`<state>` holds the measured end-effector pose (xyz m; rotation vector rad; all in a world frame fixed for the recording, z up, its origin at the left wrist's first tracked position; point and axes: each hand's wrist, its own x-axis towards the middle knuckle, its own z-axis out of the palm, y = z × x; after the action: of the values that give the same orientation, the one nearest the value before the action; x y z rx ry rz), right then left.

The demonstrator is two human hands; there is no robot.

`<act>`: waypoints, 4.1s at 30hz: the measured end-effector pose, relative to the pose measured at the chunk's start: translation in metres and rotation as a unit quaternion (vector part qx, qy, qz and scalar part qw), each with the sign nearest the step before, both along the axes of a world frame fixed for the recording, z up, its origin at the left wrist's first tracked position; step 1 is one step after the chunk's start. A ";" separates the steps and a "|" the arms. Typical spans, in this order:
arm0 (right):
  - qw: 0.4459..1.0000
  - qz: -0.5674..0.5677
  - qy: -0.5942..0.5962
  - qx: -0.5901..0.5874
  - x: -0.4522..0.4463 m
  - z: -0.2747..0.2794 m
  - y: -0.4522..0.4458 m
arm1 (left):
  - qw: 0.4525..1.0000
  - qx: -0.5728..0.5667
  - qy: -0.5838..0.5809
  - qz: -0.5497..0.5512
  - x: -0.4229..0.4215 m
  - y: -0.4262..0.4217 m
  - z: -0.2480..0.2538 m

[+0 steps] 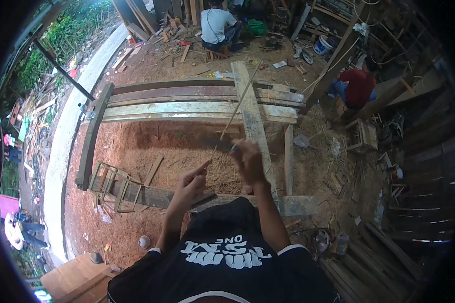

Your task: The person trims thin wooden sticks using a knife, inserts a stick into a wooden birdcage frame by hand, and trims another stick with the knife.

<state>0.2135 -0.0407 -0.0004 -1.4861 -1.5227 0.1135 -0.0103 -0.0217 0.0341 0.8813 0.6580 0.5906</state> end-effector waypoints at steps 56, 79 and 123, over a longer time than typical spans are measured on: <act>0.993 0.041 -0.038 -0.108 -0.009 0.018 -0.015 | 0.997 -0.007 0.055 0.047 0.015 0.002 -0.017; 0.990 0.118 -0.068 -0.024 -0.028 0.022 -0.017 | 0.999 -0.034 -0.013 0.006 -0.003 0.004 -0.026; 0.982 -0.112 0.064 -0.137 0.053 0.002 0.006 | 1.000 0.003 0.026 0.003 -0.030 -0.001 -0.047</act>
<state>0.2668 -0.0352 0.0016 -1.8223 -1.2653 0.2900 -0.0399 -0.0231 -0.0126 0.9025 0.7060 0.5757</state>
